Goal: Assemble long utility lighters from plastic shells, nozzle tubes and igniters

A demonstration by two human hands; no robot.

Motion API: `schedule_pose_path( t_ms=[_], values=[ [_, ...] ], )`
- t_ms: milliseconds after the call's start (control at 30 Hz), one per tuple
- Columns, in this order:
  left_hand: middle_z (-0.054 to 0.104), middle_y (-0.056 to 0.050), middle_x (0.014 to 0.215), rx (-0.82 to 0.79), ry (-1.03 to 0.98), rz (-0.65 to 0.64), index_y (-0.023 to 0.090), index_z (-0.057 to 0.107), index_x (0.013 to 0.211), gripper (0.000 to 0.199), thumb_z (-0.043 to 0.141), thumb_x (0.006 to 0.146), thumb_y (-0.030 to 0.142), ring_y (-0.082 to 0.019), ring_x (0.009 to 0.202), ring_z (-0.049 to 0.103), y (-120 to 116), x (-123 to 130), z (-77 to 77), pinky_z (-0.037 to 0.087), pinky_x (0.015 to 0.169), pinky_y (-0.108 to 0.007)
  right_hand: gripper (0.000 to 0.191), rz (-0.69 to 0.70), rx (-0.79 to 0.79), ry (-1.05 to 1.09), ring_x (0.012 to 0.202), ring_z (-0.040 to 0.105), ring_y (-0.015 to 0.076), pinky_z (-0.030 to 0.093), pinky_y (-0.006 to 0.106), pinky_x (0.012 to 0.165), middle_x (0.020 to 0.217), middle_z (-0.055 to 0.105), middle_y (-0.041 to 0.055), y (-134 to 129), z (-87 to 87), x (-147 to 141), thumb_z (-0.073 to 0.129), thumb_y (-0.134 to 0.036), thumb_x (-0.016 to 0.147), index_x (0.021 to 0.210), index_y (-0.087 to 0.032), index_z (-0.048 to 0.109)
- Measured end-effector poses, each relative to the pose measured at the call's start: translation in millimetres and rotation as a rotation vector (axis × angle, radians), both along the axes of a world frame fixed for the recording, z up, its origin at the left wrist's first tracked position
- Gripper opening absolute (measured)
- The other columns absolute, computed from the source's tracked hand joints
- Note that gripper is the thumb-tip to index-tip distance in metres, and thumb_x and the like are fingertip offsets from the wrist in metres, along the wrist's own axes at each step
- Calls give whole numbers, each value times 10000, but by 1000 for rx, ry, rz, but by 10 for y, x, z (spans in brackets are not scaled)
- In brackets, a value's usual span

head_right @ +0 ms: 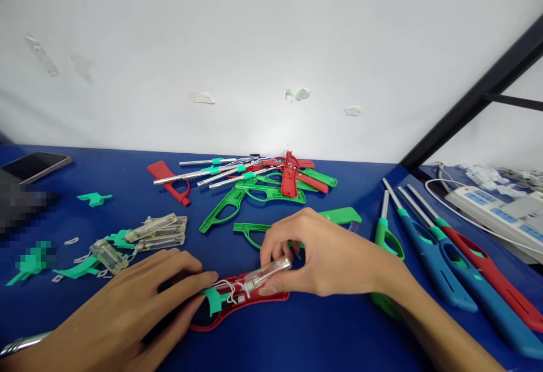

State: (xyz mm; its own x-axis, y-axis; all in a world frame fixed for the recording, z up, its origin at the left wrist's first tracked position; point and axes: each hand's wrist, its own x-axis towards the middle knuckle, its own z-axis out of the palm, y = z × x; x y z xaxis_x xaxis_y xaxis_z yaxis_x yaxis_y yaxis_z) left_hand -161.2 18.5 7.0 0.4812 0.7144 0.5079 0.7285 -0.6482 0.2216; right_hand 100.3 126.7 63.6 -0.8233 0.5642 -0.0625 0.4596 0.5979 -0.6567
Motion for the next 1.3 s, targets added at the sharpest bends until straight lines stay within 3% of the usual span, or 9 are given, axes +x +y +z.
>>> schedule_pose_path(
  t_ms=[267,733,867,1067,1300],
  values=[
    [734,-42,1061,-41,18,4,240,672,1169,289,455,1021,118,-214,894,707,-33,-23,-51,574,810,-367,166,35,77,-111,705,625,149,465,273,658,769,696,-56,-38,-87,40,795,-360,883,807,-263,684],
    [710,-47,1099,-89,30,-21,254,619,1162,237,433,1051,157,-211,908,701,-15,-15,-35,580,780,-358,232,8,4,-107,725,617,142,422,252,643,755,682,-32,-19,-122,-6,768,-436,882,811,-234,681],
    [707,-55,1120,-58,51,-16,248,614,1253,285,432,1055,154,-218,948,696,-54,-41,-71,571,806,-371,232,-3,11,-116,731,618,139,411,250,629,762,688,-39,-28,-127,-8,770,-430,884,809,-237,666],
    [692,-49,1142,-87,79,-16,239,611,1235,293,423,1046,116,-216,1003,665,-98,-66,-147,536,888,-382,226,4,14,-99,689,602,123,407,249,612,725,669,-53,-9,-116,-32,765,-401,890,789,-232,655],
    [683,-72,1110,-69,66,-41,223,610,1252,287,425,1050,135,-211,934,677,-41,-47,-72,560,808,-365,211,4,14,-72,697,603,119,423,240,626,755,686,-49,-12,-108,-10,783,-407,889,823,-229,689]
  ],
)
